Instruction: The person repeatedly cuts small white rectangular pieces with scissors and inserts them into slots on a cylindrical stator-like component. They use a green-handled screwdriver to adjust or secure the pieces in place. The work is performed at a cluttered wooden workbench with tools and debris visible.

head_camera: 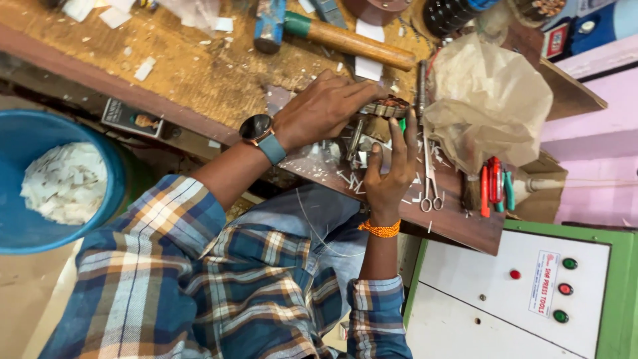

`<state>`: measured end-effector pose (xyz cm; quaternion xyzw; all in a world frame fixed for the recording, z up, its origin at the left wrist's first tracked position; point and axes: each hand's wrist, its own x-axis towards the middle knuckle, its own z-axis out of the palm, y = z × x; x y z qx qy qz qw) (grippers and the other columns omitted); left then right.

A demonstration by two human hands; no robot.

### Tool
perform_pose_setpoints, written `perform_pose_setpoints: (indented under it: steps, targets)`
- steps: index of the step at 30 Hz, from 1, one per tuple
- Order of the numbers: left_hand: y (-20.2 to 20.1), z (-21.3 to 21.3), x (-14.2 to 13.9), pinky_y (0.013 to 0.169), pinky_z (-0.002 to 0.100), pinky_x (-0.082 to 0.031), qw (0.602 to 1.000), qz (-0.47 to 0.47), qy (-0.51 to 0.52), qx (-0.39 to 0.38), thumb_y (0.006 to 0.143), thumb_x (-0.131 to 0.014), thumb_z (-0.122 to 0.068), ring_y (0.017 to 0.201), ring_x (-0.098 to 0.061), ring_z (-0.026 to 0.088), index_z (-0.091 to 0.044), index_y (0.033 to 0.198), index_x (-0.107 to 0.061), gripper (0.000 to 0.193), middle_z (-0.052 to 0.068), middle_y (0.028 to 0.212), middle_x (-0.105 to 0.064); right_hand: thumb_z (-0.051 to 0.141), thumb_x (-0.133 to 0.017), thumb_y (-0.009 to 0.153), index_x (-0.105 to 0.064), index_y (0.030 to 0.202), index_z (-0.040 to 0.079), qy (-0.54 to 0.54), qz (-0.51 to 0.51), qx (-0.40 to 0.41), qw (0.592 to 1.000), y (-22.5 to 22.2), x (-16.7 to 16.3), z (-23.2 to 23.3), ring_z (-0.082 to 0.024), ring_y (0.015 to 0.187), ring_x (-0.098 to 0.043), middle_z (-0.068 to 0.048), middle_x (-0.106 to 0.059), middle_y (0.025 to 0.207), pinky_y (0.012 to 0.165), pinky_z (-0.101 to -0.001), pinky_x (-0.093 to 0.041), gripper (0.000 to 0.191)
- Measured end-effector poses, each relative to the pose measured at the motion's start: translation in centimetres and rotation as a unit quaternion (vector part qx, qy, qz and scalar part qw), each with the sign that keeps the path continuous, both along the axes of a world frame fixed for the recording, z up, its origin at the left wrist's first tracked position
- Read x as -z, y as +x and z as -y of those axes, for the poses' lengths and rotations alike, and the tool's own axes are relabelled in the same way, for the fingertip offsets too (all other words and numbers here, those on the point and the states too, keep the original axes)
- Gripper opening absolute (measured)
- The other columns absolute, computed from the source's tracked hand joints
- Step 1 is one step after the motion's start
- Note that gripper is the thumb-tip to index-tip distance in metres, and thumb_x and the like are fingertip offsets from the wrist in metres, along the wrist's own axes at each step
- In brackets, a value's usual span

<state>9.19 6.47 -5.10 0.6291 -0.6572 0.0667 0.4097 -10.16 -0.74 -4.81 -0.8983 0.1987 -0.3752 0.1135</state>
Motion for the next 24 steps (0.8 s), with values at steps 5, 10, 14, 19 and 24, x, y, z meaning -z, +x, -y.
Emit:
perform_pose_setpoints:
  steps: [5, 10, 14, 19, 24]
  targets:
    - [0.8, 1.4, 0.0, 0.098, 0.045, -0.047, 0.999, -0.011, -0.015, 0.032, 0.08, -0.073, 0.003, 0.11, -0.066, 0.024, -0.016, 0.146, -0.053, 0.071, 0.006, 0.135, -0.068, -0.008, -0.059, 0.095, -0.059, 0.144, 0.009, -0.003, 0.014, 0.005, 1.0, 0.2, -0.1, 1.2, -0.036, 0.151, -0.049, -0.017, -0.047, 0.161, 0.127, -0.045, -0.045, 0.052]
    - [0.4, 2.5, -0.6, 0.1, 0.041, -0.049, 0.998, -0.038, 0.0, 0.044, 0.092, -0.075, -0.002, 0.114, -0.065, 0.019, -0.026, 0.148, -0.054, 0.065, -0.005, 0.128, -0.069, -0.018, -0.042, 0.081, -0.055, 0.133, 0.004, 0.074, 0.069, -0.022, 0.995, 1.2, 0.0, 1.4, -0.037, 0.155, -0.042, -0.019, -0.045, 0.161, 0.132, -0.0464, -0.037, 0.058]
    - [-0.9, 2.8, -0.6, 0.087, 0.043, -0.048, 0.998, -0.052, -0.019, 0.037, 0.079, -0.082, -0.017, 0.106, -0.061, 0.026, -0.026, 0.141, -0.059, 0.067, 0.001, 0.122, -0.068, -0.02, -0.037, 0.078, -0.049, 0.124, 0.002, 0.189, 0.141, -0.08, 0.968, 2.1, -0.3, 1.9, -0.036, 0.159, -0.036, -0.022, -0.039, 0.165, 0.133, -0.0445, -0.035, 0.053]
    - [-1.4, 3.4, 0.2, 0.095, 0.041, -0.049, 0.998, -0.057, -0.019, 0.002, 0.088, -0.079, -0.01, 0.11, -0.059, 0.023, -0.032, 0.133, -0.066, 0.052, -0.005, 0.128, -0.069, -0.021, -0.036, 0.081, -0.049, 0.116, 0.001, 0.243, 0.195, -0.085, 0.946, 2.9, -0.1, 1.9, -0.036, 0.157, -0.038, -0.024, -0.039, 0.166, 0.129, -0.0429, -0.037, 0.044]
    - [-1.5, 3.5, -0.6, 0.106, 0.044, -0.047, 0.998, -0.064, -0.019, -0.013, 0.091, -0.078, -0.017, 0.117, -0.059, 0.02, -0.036, 0.137, -0.063, 0.052, -0.008, 0.135, -0.066, -0.024, -0.044, 0.094, -0.048, 0.111, 0.002, 0.215, 0.194, -0.092, 0.953, 4.3, -0.8, 1.1, -0.036, 0.153, -0.042, -0.025, -0.046, 0.159, 0.128, -0.0418, -0.037, 0.032]
